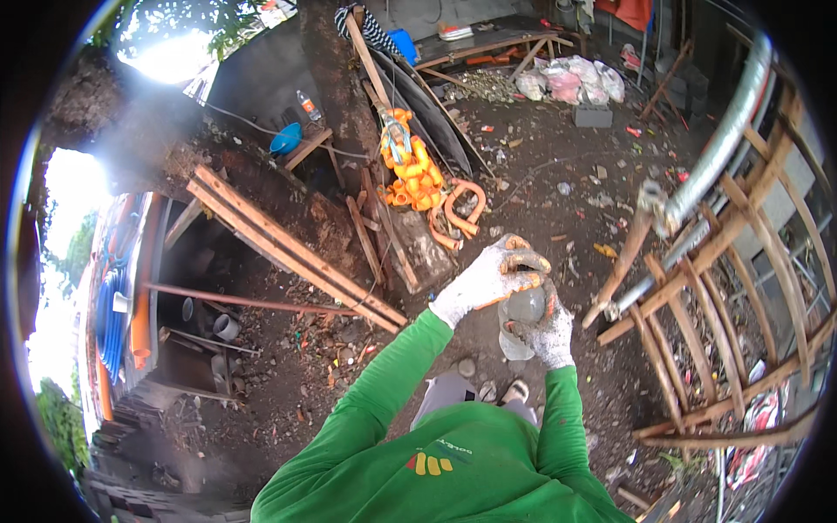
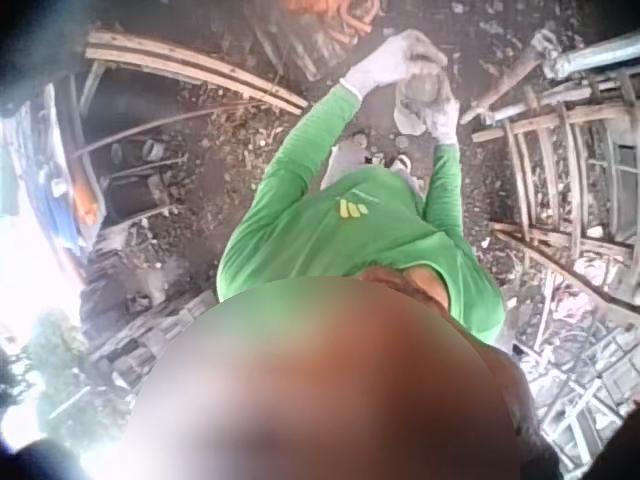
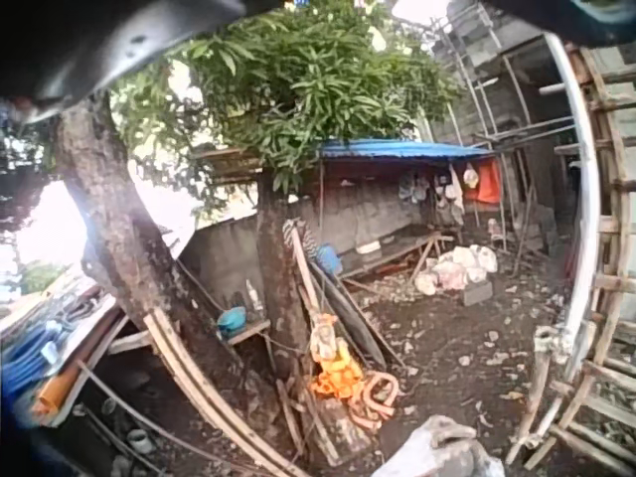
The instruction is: The person smooths a wet plastered wall with a trowel, then walks to a tap to fill a plastic bottle with water. They return to the wall and spray water from the bottle while continuing to smooth the surface with the trowel.
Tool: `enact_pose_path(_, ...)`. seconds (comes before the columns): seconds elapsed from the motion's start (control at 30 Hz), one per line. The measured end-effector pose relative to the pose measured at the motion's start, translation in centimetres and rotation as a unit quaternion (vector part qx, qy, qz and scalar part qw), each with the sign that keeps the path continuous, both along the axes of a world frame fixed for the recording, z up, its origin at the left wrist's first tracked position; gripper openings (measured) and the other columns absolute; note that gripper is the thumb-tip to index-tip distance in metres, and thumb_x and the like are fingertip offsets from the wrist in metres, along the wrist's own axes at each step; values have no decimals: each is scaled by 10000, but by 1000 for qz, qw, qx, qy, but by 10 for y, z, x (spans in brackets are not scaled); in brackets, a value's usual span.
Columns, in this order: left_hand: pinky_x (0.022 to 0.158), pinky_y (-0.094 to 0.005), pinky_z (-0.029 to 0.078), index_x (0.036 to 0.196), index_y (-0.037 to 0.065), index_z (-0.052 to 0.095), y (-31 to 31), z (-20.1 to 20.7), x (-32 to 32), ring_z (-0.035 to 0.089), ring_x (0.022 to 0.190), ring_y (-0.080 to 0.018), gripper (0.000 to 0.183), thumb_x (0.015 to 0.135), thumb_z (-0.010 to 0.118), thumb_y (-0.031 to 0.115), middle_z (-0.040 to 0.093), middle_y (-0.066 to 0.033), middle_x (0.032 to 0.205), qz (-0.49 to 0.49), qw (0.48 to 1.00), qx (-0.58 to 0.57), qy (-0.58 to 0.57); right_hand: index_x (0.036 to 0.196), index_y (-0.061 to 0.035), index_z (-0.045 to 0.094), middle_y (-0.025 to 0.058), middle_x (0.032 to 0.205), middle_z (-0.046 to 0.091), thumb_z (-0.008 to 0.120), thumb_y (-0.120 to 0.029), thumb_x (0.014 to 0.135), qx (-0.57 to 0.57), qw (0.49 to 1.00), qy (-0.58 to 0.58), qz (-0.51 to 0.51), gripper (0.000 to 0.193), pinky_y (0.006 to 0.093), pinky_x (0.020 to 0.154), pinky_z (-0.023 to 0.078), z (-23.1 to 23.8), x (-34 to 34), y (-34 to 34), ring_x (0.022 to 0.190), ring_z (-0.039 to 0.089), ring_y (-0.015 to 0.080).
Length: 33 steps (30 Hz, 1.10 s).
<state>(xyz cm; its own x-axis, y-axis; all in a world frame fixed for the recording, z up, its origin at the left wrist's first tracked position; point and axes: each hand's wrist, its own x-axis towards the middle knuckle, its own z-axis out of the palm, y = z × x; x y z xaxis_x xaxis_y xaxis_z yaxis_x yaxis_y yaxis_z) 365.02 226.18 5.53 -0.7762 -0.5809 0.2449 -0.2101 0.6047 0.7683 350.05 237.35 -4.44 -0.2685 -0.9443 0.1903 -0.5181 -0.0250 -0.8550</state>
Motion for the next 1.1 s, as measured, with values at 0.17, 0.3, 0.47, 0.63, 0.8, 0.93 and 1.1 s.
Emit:
enact_pose_path(0.17,1011,-316,469,1362,28,557,-117,7,-33,596,1164,-187,491,891,666,114,630,-87,1289,-69,980,156,102,1460,-117,401,188,1264,634,928,-341,549,-16,999,17,35,1077,436,939,533,18,-40,-115,1130,641,351)
enact_pose_path(0.3,761,-283,557,1177,-27,653,-227,-17,-83,673,872,-152,407,807,774,90,696,-76,1099,-4,988,75,132,1461,-156,406,177,1274,629,915,-352,561,11,999,28,-30,1053,436,968,515,4,-75,-215,1157,623,351)
enact_pose_path(0.47,631,-305,541,1051,-14,713,-381,-26,-140,694,745,-172,272,810,762,102,708,-123,928,0,991,-118,68,1457,-160,402,169,1315,606,896,-368,583,-11,998,-6,-63,1025,438,1001,490,-16,-121,-355,1184,598,372)
enact_pose_path(0.63,897,-337,519,1172,-18,673,-525,8,-211,680,1017,-244,309,873,659,61,705,-161,1120,-220,973,-70,-7,1469,-154,374,175,1335,591,905,-417,570,35,994,-22,-104,1077,446,1017,482,-7,-174,-464,1196,588,387)
enact_pose_path(0.8,764,-314,537,1196,6,673,-612,16,-295,663,884,-141,361,869,737,146,711,-94,1089,-205,971,108,-54,1482,-142,359,189,1337,585,898,-426,592,51,987,-51,-141,1078,449,1022,474,0,-250,-553,1206,580,394)
enact_pose_path(0.93,761,-351,547,1085,26,715,-671,-13,-396,689,857,-293,329,790,772,159,700,-163,1018,-132,981,-142,31,1477,-158,371,190,1322,594,880,-439,615,35,983,1,-180,1039,448,1011,477,-18,-334,-624,1197,586,388)
enact_pose_path(1.1,881,-353,524,1200,34,669,-783,-19,-531,656,1053,-227,362,858,720,140,671,-142,1217,-297,954,-17,-35,1469,-149,382,182,1323,598,872,-460,618,14,986,-38,-159,1030,445,1012,479,-31,-481,-707,1178,598,386)
